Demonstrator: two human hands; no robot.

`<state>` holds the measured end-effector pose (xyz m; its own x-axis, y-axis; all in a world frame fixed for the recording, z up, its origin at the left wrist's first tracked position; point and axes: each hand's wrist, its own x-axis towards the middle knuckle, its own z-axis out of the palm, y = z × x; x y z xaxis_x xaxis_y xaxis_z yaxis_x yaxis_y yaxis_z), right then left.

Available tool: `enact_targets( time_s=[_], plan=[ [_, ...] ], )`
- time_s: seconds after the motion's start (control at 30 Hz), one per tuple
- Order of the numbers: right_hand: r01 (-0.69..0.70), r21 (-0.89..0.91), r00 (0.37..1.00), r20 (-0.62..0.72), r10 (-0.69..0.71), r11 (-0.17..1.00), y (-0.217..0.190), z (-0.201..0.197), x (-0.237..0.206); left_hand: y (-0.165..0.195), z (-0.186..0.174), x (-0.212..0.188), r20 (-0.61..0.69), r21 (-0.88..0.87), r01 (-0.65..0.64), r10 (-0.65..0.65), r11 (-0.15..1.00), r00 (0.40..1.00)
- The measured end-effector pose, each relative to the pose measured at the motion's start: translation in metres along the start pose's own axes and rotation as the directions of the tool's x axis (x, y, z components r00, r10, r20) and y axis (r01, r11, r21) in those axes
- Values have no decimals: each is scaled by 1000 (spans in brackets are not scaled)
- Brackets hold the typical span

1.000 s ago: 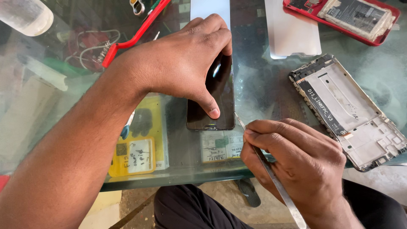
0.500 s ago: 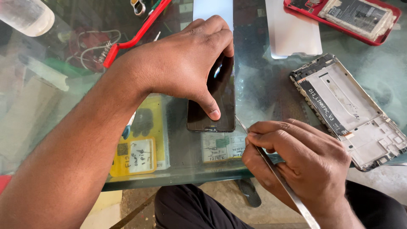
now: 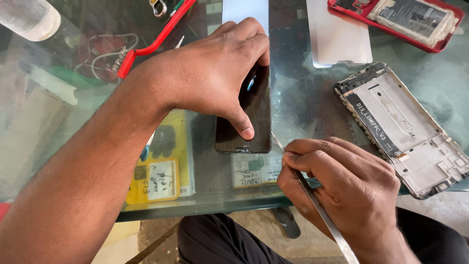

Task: The person holds a cracked smartphone screen, turns it over, and uses a metal spudger to pry and separate the display from the frame. The person then removes a protective film and continues to work along the edges of the screen.

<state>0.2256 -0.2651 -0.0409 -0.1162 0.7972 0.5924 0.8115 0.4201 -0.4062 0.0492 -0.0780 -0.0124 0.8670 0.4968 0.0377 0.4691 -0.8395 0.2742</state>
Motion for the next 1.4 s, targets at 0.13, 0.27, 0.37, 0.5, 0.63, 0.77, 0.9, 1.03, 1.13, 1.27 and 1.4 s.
enact_targets(
  time_s=[0.13, 0.27, 0.37, 0.5, 0.63, 0.77, 0.9, 1.03, 1.13, 1.27, 1.4],
  plan=[
    [-31, 8, 999, -4, 31, 999, -1, 0, 1, 1, 0, 0, -6, -3, -13, 13, 1000, 1000],
    [-40, 27, 999, -11, 40, 999, -2, -2, -1, 2, -1, 0, 9, -5, 18, -18, 1000, 1000],
    [-33, 13, 999, 10, 32, 999, 0, -1, -1, 1, -1, 0, 10, -1, 10, -10, 1000, 1000],
    [-28, 63, 999, 26, 27, 998, 2, -2, -1, -1, 0, 0, -21, -6, -35, 35, 999, 999],
    [-33, 34, 999, 27, 32, 999, 1, 0, -1, 0, 0, -1, -2, -4, -9, 9, 1000, 1000],
    [-12, 24, 1000, 27, 11, 1000, 2, -1, 1, 2, -2, 0, 11, 0, 0, 0, 1000, 1000],
    [0, 27, 1000, 30, -1, 1000, 3, -2, 3, 1, -2, -1, 17, -5, 6, -6, 1000, 1000],
    [-129, 50, 991, 52, 126, 990, -2, -2, 0, -1, 2, 0, -6, -11, -10, 10, 1000, 1000],
    [-104, 73, 994, 53, 100, 992, -2, -2, -1, -1, 1, -2, 7, -8, 11, -11, 1000, 1000],
    [-63, 83, 997, 40, 60, 995, 1, -2, 1, 0, -2, 0, 15, -8, 10, -10, 1000, 1000],
    [-63, 96, 998, 26, 60, 993, -1, -1, 1, 3, -3, 0, 40, -3, 50, -50, 999, 998]
  ],
)
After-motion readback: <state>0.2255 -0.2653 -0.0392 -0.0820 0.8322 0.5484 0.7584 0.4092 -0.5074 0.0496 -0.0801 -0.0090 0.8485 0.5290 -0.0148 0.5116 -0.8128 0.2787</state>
